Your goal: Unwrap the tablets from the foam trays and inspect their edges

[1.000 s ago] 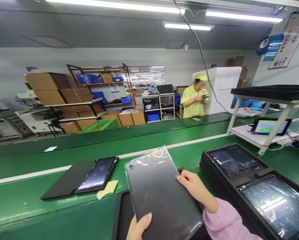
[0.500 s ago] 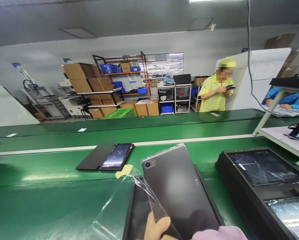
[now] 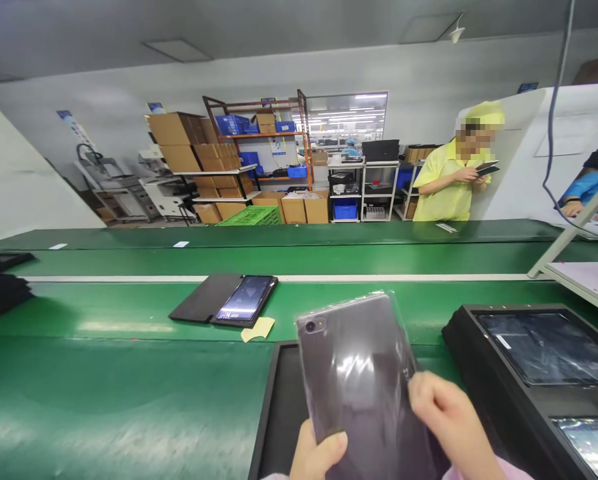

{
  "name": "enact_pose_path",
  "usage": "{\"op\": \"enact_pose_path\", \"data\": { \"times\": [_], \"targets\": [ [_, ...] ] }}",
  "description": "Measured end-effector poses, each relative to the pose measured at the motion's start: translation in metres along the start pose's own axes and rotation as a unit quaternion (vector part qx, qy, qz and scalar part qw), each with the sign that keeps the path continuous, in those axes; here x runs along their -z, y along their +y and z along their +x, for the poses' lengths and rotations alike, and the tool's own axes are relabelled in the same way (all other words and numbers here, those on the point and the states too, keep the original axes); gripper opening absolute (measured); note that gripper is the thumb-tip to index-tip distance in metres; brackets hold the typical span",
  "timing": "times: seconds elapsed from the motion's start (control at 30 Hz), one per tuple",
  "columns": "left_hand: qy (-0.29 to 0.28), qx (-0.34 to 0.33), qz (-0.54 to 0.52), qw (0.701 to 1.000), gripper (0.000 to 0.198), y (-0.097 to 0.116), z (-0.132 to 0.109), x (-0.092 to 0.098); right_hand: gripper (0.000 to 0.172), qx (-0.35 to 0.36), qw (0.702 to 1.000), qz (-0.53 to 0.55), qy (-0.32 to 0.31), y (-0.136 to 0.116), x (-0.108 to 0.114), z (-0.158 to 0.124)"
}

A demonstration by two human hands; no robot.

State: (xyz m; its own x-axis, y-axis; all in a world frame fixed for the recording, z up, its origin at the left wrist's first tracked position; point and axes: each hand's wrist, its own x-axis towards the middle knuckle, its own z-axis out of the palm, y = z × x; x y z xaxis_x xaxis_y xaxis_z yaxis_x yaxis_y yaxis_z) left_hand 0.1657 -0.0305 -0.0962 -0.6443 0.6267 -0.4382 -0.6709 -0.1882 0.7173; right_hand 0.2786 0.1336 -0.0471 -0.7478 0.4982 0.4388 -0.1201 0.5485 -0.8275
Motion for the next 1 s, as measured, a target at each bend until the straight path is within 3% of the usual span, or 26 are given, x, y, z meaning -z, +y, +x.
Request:
{"op": "enact_pose_path", "data": {
  "times": [0.07, 0.13, 0.17, 0.27, 0.4, 0.5, 0.57, 0.63, 0.73, 0.9, 1.0],
  "targets": [
    [0.005, -0.001, -0.008, 1.0, 0.046, -0.001, 0.004, 0.005, 0.017, -0.138, 0.989, -0.024, 0.049, 0.015, 0.011, 0.002],
    [0.005, 0.006, -0.012, 1.0, 0.048, -0.003, 0.007, 0.011, 0.032, -0.242, 0.97, 0.01, 0.02, 0.026, 0.01, -0.001],
    [0.011, 0.012, -0.007, 1.0, 0.05, -0.003, 0.008, 0.014, 0.037, -0.26, 0.964, 0.05, -0.018, 0.03, 0.007, -0.004],
    [0.049, 0.039, 0.035, 0.997, 0.054, 0.002, 0.009, 0.022, 0.029, -0.258, 0.953, 0.132, -0.09, 0.039, -0.009, -0.015],
    [0.067, 0.096, 0.093, 0.989, 0.05, 0.022, 0.009, 0.037, 0.033, -0.287, 0.938, 0.18, -0.078, 0.055, -0.012, -0.022],
    [0.139, 0.091, 0.111, 0.98, 0.04, 0.044, 0.01, 0.058, 0.04, -0.31, 0.921, 0.23, -0.045, 0.065, 0.006, -0.021],
    [0.194, 0.071, 0.112, 0.972, 0.037, 0.058, 0.01, 0.073, 0.04, -0.315, 0.941, 0.122, -0.027, 0.066, 0.016, -0.017],
    [0.239, 0.049, 0.111, 0.963, 0.037, 0.069, 0.008, 0.086, 0.044, -0.324, 0.939, -0.105, -0.042, 0.063, 0.014, -0.011],
    [0.287, 0.031, 0.099, 0.952, 0.034, 0.074, 0.004, 0.093, 0.055, -0.304, 0.856, -0.403, -0.107, 0.062, -0.021, -0.006],
    [0.256, 0.054, 0.043, 0.964, 0.036, 0.061, -0.001, 0.09, 0.072, -0.19, 0.801, -0.514, -0.241, 0.095, -0.112, -0.02],
    [0.254, 0.064, 0.049, 0.964, 0.035, 0.056, -0.005, 0.089, 0.066, -0.186, 0.794, -0.51, -0.273, 0.125, -0.135, -0.033]
  ]
}}
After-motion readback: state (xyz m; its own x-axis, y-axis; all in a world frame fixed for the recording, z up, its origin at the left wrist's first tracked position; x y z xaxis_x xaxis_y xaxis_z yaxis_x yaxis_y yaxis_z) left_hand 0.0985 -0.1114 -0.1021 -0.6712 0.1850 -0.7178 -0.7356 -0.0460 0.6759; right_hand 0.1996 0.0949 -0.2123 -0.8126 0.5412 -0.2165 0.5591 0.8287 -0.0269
